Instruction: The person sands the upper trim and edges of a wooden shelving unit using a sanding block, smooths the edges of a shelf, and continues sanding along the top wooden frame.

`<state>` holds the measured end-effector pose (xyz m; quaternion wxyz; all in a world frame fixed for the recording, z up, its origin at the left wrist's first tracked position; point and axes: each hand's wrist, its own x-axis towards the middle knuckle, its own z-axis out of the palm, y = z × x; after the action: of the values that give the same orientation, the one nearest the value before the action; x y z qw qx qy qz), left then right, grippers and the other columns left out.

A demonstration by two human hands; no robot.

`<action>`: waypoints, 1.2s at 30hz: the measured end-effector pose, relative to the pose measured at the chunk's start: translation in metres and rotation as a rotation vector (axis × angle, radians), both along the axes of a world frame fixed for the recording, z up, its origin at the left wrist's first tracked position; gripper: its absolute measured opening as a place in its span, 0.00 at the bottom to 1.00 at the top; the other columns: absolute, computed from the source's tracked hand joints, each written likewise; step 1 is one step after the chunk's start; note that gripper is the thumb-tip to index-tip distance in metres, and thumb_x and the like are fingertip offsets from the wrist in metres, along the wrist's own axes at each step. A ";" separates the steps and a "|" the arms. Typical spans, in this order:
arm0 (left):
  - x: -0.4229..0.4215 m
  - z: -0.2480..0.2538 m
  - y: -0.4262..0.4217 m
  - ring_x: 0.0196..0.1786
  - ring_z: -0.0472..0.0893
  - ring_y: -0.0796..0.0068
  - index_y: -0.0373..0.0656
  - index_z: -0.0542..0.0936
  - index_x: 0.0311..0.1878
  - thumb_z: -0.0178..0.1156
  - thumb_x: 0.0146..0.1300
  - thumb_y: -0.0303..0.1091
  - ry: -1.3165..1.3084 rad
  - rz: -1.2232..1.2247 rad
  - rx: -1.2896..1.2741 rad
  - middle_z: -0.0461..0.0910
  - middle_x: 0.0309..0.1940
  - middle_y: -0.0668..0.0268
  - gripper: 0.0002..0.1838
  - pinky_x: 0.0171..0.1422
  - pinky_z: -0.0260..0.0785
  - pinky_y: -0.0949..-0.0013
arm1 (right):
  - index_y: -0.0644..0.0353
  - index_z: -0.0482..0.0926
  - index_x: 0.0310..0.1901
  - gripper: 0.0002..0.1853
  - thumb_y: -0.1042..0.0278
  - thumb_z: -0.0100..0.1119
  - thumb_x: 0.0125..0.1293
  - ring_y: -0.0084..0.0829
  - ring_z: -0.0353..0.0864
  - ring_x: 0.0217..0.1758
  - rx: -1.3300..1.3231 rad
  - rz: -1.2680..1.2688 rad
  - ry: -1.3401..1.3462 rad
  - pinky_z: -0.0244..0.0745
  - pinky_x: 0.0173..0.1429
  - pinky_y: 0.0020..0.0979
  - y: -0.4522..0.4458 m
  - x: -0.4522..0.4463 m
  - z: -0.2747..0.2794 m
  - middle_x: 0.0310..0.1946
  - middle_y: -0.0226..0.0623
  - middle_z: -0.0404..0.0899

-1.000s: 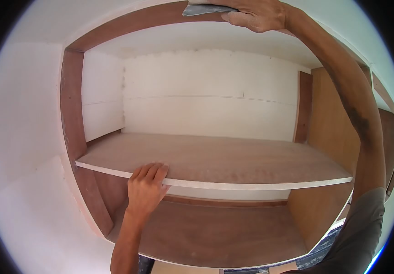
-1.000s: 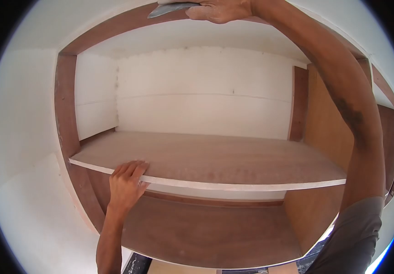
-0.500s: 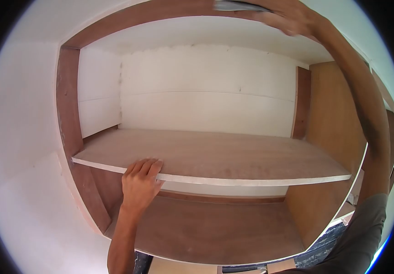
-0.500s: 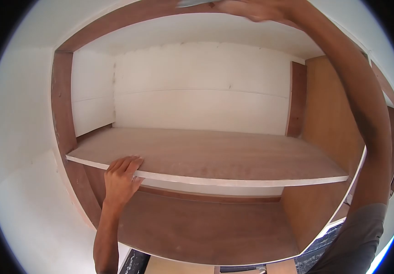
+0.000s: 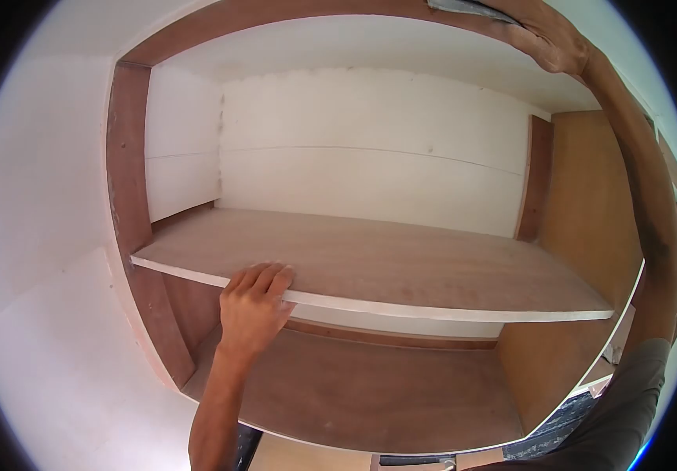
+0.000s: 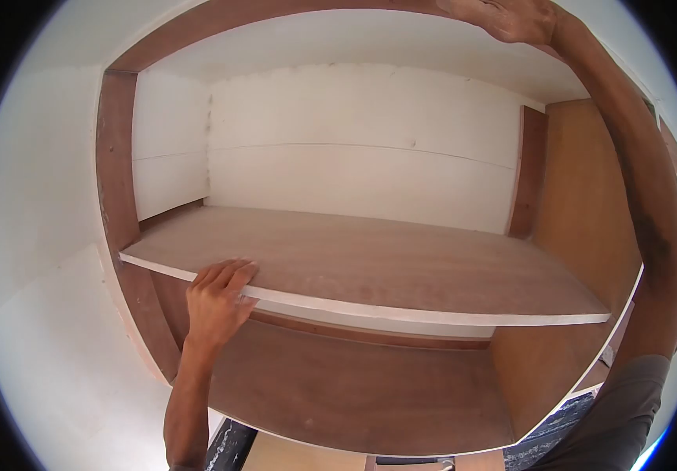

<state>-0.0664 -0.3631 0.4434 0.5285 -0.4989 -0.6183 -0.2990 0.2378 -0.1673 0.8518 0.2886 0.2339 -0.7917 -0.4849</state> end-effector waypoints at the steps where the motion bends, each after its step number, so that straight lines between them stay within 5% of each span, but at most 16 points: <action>1: -0.001 -0.001 0.000 0.55 0.86 0.61 0.46 0.85 0.50 0.73 0.41 0.25 0.003 -0.001 0.000 0.88 0.51 0.65 0.27 0.60 0.78 0.58 | 0.64 0.61 0.78 0.40 0.53 0.52 0.66 0.54 0.65 0.79 0.016 -0.009 0.033 0.60 0.84 0.48 -0.008 -0.012 -0.004 0.77 0.56 0.64; 6: 0.004 0.000 -0.002 0.56 0.86 0.61 0.46 0.85 0.50 0.74 0.41 0.25 -0.024 -0.003 -0.013 0.88 0.51 0.64 0.27 0.61 0.78 0.58 | 0.63 0.60 0.78 0.38 0.60 0.51 0.67 0.53 0.64 0.79 0.066 -0.021 0.128 0.59 0.84 0.46 -0.043 -0.085 0.000 0.77 0.56 0.64; 11: 0.002 0.001 0.000 0.56 0.86 0.60 0.46 0.85 0.51 0.74 0.41 0.25 -0.021 0.007 -0.025 0.88 0.51 0.64 0.27 0.61 0.78 0.58 | 0.64 0.60 0.78 0.40 0.65 0.50 0.63 0.53 0.65 0.79 -0.151 -0.105 0.021 0.60 0.84 0.47 -0.027 0.010 -0.028 0.77 0.55 0.64; 12: 0.002 0.000 -0.002 0.56 0.86 0.60 0.45 0.85 0.51 0.74 0.41 0.24 -0.029 0.011 -0.027 0.88 0.51 0.64 0.27 0.61 0.78 0.58 | 0.64 0.60 0.78 0.39 0.64 0.50 0.63 0.54 0.66 0.79 -0.066 0.034 -0.049 0.61 0.83 0.49 0.004 0.005 -0.010 0.77 0.55 0.64; 19: 0.005 0.002 -0.001 0.56 0.86 0.61 0.45 0.85 0.50 0.73 0.42 0.23 0.002 0.020 -0.004 0.88 0.51 0.64 0.26 0.59 0.79 0.58 | 0.63 0.58 0.79 0.39 0.62 0.49 0.66 0.53 0.63 0.80 0.035 -0.068 0.080 0.56 0.85 0.48 -0.044 -0.061 -0.005 0.78 0.54 0.63; 23: 0.001 0.000 0.003 0.54 0.86 0.62 0.46 0.83 0.49 0.76 0.40 0.25 0.026 0.021 0.005 0.88 0.49 0.65 0.27 0.59 0.79 0.59 | 0.61 0.61 0.79 0.38 0.63 0.50 0.65 0.52 0.63 0.80 -0.192 -0.150 0.062 0.55 0.86 0.49 -0.021 0.027 -0.019 0.77 0.54 0.65; 29: 0.004 -0.003 0.000 0.54 0.86 0.63 0.46 0.83 0.49 0.77 0.39 0.26 0.014 0.020 -0.002 0.88 0.49 0.66 0.28 0.60 0.78 0.59 | 0.61 0.61 0.79 0.39 0.66 0.46 0.63 0.51 0.62 0.82 0.001 -0.120 0.142 0.55 0.87 0.47 -0.050 -0.075 0.003 0.77 0.53 0.66; 36: 0.001 0.000 0.001 0.54 0.86 0.60 0.45 0.84 0.49 0.72 0.41 0.23 0.007 -0.006 0.017 0.88 0.50 0.65 0.26 0.59 0.79 0.58 | 0.62 0.60 0.79 0.40 0.63 0.45 0.62 0.52 0.64 0.80 -0.059 -0.049 -0.035 0.57 0.85 0.49 0.001 0.011 0.004 0.77 0.54 0.65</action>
<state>-0.0649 -0.3616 0.4433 0.5341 -0.4973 -0.6125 -0.3039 0.2492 -0.1666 0.8558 0.2698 0.2143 -0.8161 -0.4640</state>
